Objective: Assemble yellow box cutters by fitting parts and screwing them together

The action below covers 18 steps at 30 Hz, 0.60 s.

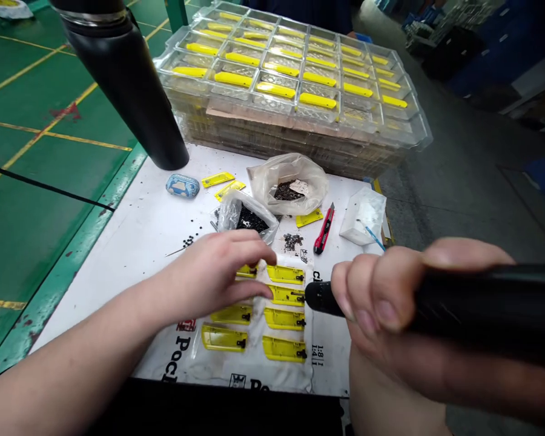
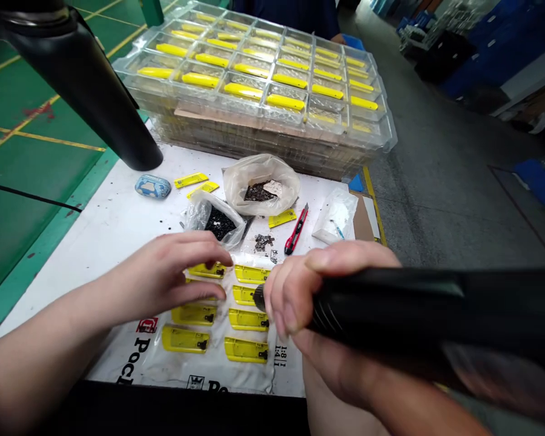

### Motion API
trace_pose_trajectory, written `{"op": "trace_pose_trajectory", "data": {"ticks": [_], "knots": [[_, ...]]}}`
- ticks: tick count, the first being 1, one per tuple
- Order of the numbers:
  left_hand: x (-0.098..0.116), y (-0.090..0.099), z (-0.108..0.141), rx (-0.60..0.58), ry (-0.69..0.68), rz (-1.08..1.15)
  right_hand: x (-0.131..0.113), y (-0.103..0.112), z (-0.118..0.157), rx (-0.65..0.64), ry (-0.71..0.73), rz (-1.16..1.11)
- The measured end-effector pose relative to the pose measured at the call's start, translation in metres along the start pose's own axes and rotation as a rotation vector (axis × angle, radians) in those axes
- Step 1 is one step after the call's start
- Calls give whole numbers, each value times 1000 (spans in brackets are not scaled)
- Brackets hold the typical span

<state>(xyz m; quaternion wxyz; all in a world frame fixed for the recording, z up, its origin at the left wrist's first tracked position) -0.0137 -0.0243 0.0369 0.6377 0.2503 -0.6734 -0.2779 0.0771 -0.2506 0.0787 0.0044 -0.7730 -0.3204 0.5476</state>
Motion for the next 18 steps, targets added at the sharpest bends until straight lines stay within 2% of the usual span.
{"op": "trace_pose_trajectory", "data": {"ticks": [3,6,9,15,18], "knots": [[-17,14,5,-8,66,-202,8,-23,-8,-10,39,22],[-29,16,9,-66,81,-323,13,-36,-12,-31,-28,55],[-35,14,9,-91,86,-358,15,-44,-15,-68,-74,54],[-41,20,9,-102,147,-390,18,-67,-26,-208,-71,56],[-41,23,8,-115,184,-391,26,-80,-28,-198,-29,92]]}}
Point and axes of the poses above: each hand's wrist, its own z-axis away from the middle knuckle, its own y-axis out of the back of the hand, x = y × z, the point moved 2 cm from there along -z, towards the middle knuckle, and after that the axes turned 11 degrees about y, right-handed, at the moved point
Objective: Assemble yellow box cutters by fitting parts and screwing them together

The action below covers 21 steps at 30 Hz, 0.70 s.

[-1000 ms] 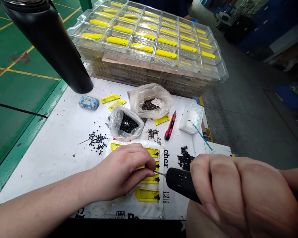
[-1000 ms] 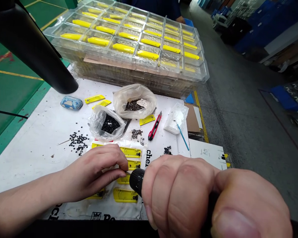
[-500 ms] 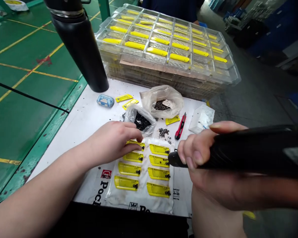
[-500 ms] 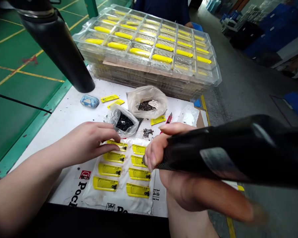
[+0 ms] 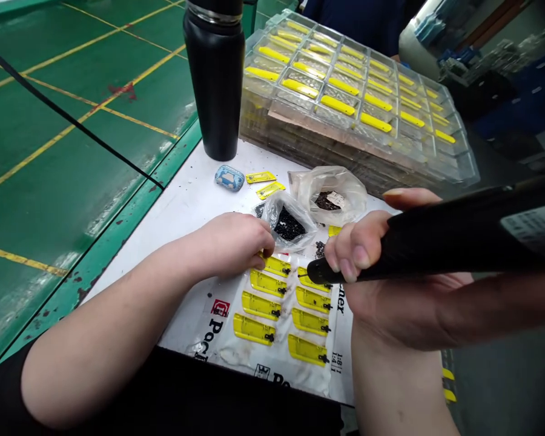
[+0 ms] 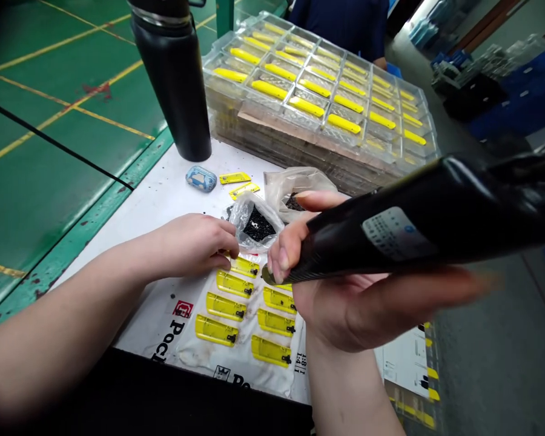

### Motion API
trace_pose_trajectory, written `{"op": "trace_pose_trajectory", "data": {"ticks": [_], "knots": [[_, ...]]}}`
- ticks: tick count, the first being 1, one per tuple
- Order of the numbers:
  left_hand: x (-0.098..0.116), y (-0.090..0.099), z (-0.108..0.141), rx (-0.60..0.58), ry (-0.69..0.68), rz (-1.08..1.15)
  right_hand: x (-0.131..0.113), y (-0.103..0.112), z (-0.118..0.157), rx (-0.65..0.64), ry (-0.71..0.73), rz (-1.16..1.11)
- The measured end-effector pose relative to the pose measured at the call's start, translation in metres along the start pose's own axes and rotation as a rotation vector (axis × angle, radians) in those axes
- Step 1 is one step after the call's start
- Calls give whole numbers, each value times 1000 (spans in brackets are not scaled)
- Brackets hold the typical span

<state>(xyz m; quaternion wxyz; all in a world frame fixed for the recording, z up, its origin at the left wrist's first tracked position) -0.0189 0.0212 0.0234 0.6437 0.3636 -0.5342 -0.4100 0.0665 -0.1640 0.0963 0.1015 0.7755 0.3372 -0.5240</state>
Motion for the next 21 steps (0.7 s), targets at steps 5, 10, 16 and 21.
{"op": "trace_pose_trajectory", "data": {"ticks": [5,10,16,21], "knots": [[2,-1,-3,-3,25,-3,19,-14,0,-43,29,-33],[2,-5,-5,17,6,-16,31,-16,3,-81,-27,-80],[4,-6,-6,-2,20,-52,37,-15,2,-107,-40,-42],[5,-7,-6,12,9,-81,39,-14,2,-125,-29,-14]]}}
Point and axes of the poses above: each hand's wrist, its own z-axis away from the middle knuckle, its own y-axis out of the back of the hand, x = y × z, the point moved 2 cm from there along -z, towards the middle knuckle, and after that the axes turned 11 degrees about y, right-handed, at the moved point
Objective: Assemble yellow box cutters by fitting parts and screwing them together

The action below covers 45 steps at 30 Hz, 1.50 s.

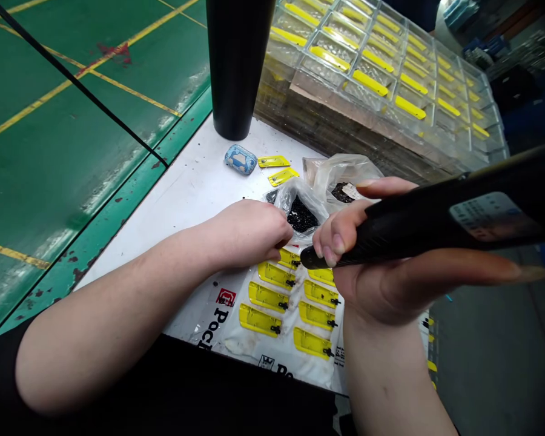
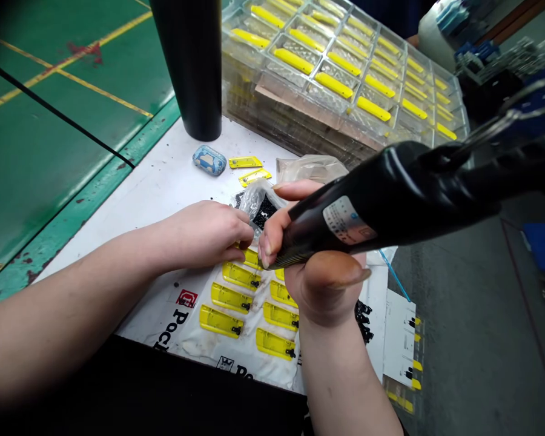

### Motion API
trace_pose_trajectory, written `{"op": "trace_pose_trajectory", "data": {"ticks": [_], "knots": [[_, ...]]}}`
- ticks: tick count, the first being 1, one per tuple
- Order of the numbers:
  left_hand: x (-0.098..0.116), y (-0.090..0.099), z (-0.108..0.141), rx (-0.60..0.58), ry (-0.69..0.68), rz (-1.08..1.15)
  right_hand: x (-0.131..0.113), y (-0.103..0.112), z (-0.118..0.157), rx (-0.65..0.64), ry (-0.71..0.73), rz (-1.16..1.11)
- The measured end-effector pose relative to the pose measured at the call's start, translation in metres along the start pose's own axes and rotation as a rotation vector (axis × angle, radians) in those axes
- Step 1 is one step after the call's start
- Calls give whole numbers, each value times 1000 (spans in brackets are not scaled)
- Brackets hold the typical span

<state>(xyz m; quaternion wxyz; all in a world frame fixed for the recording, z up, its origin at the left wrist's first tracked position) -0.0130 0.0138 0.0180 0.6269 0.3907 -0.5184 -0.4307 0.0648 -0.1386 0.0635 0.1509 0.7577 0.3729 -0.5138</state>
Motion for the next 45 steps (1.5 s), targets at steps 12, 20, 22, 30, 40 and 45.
{"op": "trace_pose_trajectory", "data": {"ticks": [12,20,22,30,40,45], "knots": [[2,-1,-1,-15,17,-10,0,1,1,-10,-17,13],[2,-1,0,-9,0,-56,12,4,0,-37,40,-54],[2,-1,0,-13,3,-58,13,4,0,-41,25,-66],[3,-1,-1,-16,16,-78,13,4,0,-36,31,-74],[4,0,-1,-20,21,-63,15,5,0,-16,77,-67],[5,1,-1,-29,24,-71,9,4,1,6,86,-31]]}}
Point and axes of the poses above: each hand's wrist, its own z-axis away from the middle knuckle, its own y-axis out of the back of the hand, x = y × z, the point moved 2 cm from there along -z, towards the middle knuckle, and after that the axes turned 11 degrees about y, right-handed, at the moved point
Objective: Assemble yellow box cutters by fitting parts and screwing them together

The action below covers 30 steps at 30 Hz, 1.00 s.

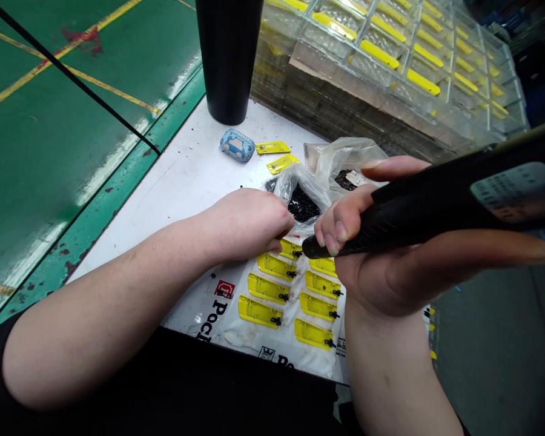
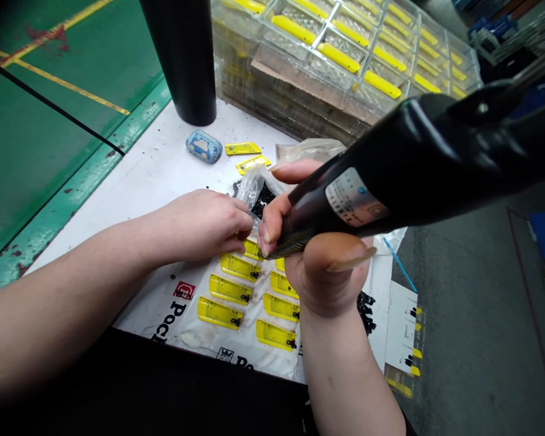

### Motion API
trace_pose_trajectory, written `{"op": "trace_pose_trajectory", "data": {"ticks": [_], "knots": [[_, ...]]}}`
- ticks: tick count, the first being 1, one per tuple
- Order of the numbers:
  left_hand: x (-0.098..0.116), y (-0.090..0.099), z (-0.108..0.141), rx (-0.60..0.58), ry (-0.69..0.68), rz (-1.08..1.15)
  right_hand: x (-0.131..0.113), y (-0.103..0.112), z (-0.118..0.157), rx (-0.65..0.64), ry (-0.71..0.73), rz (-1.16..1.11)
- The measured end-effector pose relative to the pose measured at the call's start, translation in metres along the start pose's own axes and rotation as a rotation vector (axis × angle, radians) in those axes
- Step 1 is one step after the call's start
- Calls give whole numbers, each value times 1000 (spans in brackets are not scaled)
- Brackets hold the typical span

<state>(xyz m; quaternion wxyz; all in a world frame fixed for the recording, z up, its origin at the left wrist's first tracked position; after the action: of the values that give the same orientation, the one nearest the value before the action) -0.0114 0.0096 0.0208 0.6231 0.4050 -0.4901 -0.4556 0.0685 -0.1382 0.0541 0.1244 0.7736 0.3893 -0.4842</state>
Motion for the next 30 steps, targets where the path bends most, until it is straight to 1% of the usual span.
{"op": "trace_pose_trajectory", "data": {"ticks": [6,11,15,18,21,24,27,30], "knots": [[-1,-2,-1,2,5,24,-9,-4,0,-13,-80,89],[-1,-3,-1,8,-2,9,-3,-3,-1,-15,-42,60],[-1,-3,-1,2,5,20,1,-3,0,0,-65,49],[-1,-3,-1,-1,8,26,2,0,2,-26,-55,26],[-1,-2,0,9,20,34,5,7,7,-101,-19,-1],[0,-1,0,10,31,58,8,16,11,-175,101,-44],[0,-1,0,-3,33,68,11,19,13,-169,154,-79],[1,-1,0,-12,38,68,12,14,11,-151,166,-182]]}}
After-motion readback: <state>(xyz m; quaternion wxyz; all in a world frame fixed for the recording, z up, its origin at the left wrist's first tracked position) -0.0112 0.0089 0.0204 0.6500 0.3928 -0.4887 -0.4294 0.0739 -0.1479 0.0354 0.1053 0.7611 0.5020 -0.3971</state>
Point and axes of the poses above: each hand's wrist, its own z-axis away from the middle knuckle, its own y-axis out of the back of the hand, x = y × z, the point moved 2 cm from there along -z, towards the middle knuckle, and after that the axes turned 11 degrees about y, right-handed, at the moved point
